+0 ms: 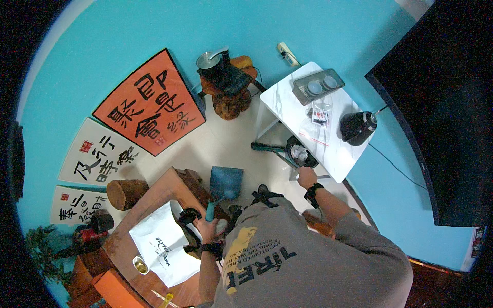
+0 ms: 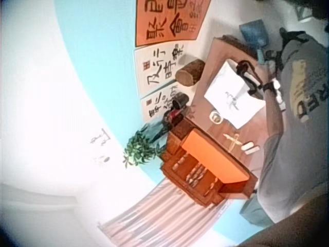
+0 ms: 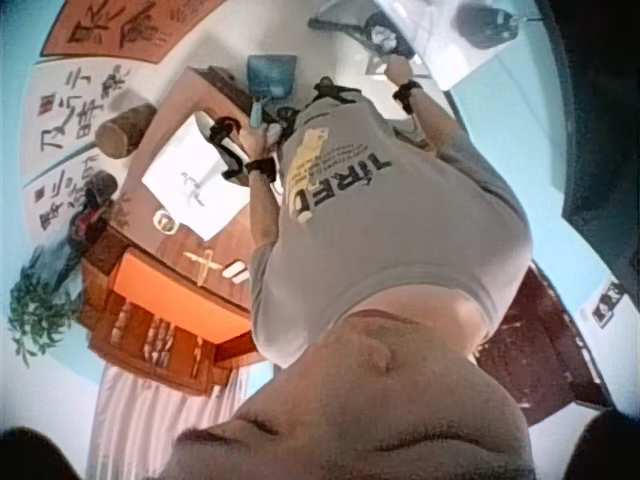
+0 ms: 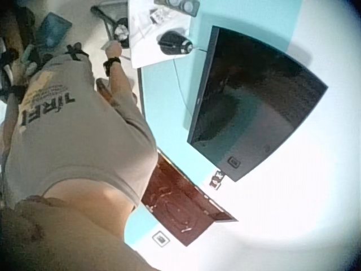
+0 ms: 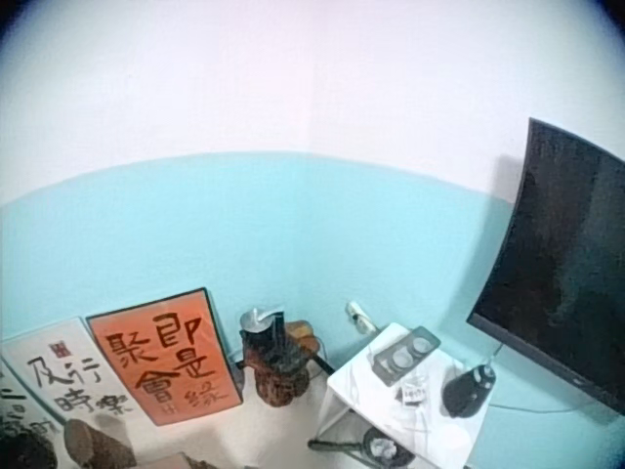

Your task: The person sweeps the tiled floor using a broom and a dustpan, moving debris from the area near a bed and a wooden table toward the center of the room.

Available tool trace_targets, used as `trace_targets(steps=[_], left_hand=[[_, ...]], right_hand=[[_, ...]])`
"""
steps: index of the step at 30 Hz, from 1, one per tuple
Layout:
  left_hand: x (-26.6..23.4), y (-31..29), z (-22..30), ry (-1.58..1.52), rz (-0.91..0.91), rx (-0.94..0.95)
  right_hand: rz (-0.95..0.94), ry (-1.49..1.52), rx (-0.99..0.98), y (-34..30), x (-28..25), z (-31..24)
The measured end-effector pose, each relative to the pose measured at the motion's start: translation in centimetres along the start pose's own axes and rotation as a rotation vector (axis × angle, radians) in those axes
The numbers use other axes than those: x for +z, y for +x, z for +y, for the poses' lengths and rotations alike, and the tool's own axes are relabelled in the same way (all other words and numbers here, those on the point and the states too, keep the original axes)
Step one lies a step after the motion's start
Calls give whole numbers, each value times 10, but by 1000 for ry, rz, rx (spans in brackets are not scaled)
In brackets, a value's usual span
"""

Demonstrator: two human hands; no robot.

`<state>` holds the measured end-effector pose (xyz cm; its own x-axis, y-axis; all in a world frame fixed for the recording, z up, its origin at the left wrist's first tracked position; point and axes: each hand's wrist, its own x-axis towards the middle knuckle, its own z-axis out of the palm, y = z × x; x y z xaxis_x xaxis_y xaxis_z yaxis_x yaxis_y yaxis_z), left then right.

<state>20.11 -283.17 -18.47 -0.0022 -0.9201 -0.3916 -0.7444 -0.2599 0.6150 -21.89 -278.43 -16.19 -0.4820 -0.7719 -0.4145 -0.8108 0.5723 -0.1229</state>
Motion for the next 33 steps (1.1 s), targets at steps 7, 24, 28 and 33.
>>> trace_targets(steps=[7,24,28,33], left_hand=[[-25,18,3,-6,-190,110],[-14,29,-28,138,-215,188],[-27,18,-3,212,-215,144],[-32,3,-6,122,-197,150]], right_hand=[[-117,145,-220,-37,38,7],[-266,605,271,-37,-42,1],[-240,683,375,1,-45,-7],[-85,62,26,48,3,-26]])
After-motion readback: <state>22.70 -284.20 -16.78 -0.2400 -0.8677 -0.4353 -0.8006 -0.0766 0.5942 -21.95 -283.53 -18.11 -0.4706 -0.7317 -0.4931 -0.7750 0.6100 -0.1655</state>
